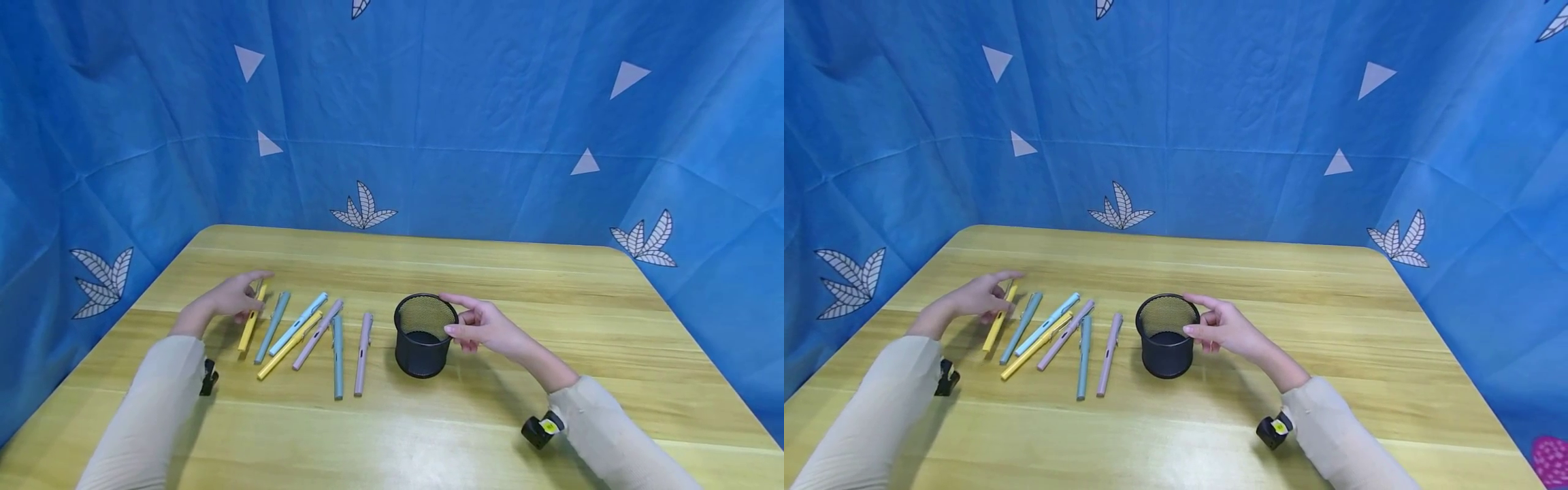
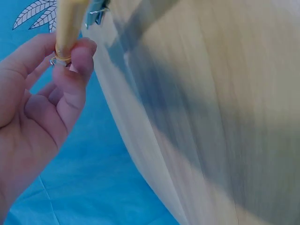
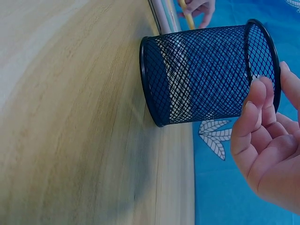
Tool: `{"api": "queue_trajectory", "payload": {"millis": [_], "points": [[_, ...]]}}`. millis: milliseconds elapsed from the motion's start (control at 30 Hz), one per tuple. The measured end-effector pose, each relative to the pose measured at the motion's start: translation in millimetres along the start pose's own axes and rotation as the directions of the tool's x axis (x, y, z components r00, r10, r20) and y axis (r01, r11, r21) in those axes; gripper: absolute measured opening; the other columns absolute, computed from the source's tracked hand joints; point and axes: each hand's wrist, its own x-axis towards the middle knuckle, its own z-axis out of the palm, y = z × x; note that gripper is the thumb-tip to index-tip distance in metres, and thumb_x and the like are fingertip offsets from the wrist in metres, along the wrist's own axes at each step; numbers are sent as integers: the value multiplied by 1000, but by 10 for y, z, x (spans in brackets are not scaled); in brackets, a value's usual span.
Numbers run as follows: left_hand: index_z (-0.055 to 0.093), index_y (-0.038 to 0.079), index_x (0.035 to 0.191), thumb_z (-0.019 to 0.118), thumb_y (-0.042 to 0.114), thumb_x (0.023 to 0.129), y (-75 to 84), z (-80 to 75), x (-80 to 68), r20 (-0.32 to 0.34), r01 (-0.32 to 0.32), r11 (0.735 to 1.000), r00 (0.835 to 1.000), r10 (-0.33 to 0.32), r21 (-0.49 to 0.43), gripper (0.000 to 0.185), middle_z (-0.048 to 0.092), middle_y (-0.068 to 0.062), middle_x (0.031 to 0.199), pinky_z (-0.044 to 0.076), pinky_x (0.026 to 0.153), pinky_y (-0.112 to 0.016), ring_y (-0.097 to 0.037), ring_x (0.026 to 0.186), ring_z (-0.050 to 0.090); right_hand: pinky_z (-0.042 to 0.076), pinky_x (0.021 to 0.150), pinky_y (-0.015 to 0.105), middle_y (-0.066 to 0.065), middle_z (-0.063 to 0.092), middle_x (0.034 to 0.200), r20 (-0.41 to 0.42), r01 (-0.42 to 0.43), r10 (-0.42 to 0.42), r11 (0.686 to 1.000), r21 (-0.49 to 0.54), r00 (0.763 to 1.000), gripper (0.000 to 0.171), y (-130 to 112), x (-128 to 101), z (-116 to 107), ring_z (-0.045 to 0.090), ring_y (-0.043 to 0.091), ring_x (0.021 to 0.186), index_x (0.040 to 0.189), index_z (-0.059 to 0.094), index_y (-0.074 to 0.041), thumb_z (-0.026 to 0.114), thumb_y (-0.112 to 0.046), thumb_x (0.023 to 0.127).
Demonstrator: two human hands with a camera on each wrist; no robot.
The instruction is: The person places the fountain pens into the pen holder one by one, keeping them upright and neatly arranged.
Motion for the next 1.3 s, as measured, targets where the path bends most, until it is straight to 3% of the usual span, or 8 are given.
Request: {"api": "queue_trajectory", "payload": {"millis": [200,467,933,1300], "points": [[33,-5,134,55,4,86,29,4,36,-39,-17,998,999,14,-69,53,48,-11,65,43,45,-36,-18,47,44,44,45,27,7,53,62,-12,-11,12,1000,16,1000,62,22,7,6,49,14,48,138,26,3,59,-9,86],[37,-7,131,60,7,85,141,40,68,-70,-49,993,997,42,-104,53,52,-14,80,47,51,-36,-19,54,49,47,46,32,22,52,66,-13,-41,41,999,34,999,63,9,5,33,49,14,45,138,26,2,60,-9,86],[40,-7,128,62,3,82,331,127,184,-67,-80,989,995,72,-125,52,53,-16,86,50,56,-42,-20,56,52,49,48,32,20,53,65,-17,-46,47,997,67,999,65,25,-4,41,52,14,47,139,24,3,60,-9,86],[39,-1,132,60,5,84,439,199,231,-110,-130,978,988,112,-164,52,55,-15,85,49,61,-47,-30,60,55,48,47,26,16,58,62,-20,-50,53,995,92,998,67,51,2,33,54,13,48,139,20,4,59,-7,86]]}}
